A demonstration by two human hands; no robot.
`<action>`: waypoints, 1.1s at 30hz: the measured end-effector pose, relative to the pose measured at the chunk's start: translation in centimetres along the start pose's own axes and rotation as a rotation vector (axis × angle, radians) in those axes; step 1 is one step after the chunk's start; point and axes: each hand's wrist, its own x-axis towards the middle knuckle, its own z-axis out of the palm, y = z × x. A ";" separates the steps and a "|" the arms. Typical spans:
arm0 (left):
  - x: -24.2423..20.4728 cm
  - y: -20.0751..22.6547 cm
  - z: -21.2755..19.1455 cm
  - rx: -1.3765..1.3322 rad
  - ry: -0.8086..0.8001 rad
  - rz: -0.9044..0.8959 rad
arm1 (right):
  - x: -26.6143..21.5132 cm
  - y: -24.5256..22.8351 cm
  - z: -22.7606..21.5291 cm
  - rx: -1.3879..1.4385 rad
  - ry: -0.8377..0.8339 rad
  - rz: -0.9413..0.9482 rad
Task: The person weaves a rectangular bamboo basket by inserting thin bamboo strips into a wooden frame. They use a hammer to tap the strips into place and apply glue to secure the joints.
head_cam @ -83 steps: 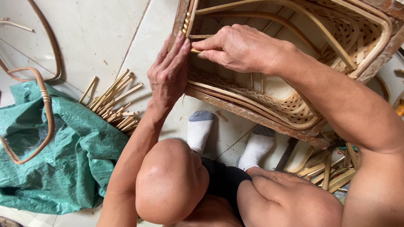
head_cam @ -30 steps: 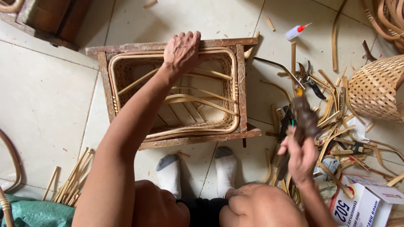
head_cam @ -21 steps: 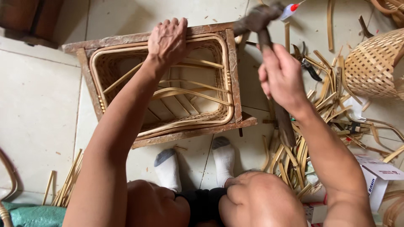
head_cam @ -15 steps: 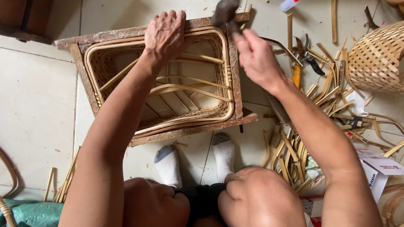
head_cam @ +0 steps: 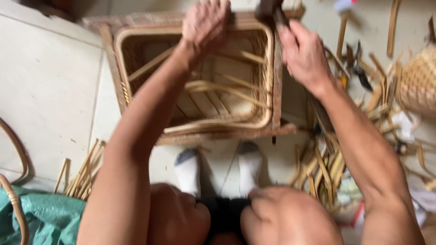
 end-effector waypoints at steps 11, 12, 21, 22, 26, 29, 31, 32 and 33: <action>-3.4 -5.5 3.2 0.114 0.329 -0.060 | 0.5 -8.5 1.0 0.021 -0.109 -0.007; -3.6 -5.3 4.0 0.143 0.284 -0.079 | 1.1 -9.6 1.8 0.040 -0.137 -0.047; -3.4 -4.3 6.1 0.152 0.555 -0.123 | 10.5 -16.3 13.6 -0.347 -0.246 -0.598; -3.3 -4.3 5.8 0.151 0.596 -0.147 | 11.2 -16.4 14.3 -0.429 -0.158 -0.752; -4.2 -3.1 4.3 -0.096 0.430 -0.211 | 11.2 -16.5 15.2 -0.393 -0.357 -0.473; -3.5 -3.5 2.0 -0.325 0.241 -0.201 | 10.7 -17.2 13.6 -0.286 -0.269 -0.631; -3.4 -3.3 1.2 -0.266 0.320 -0.120 | 7.7 -16.3 11.3 -0.069 -0.238 -0.680; -3.7 -3.2 1.0 -0.248 0.350 -0.073 | 5.9 -15.4 9.7 -0.050 -0.216 -0.561; -4.1 -3.3 0.6 -0.233 0.382 -0.026 | 3.9 -14.3 7.8 -0.030 -0.191 -0.442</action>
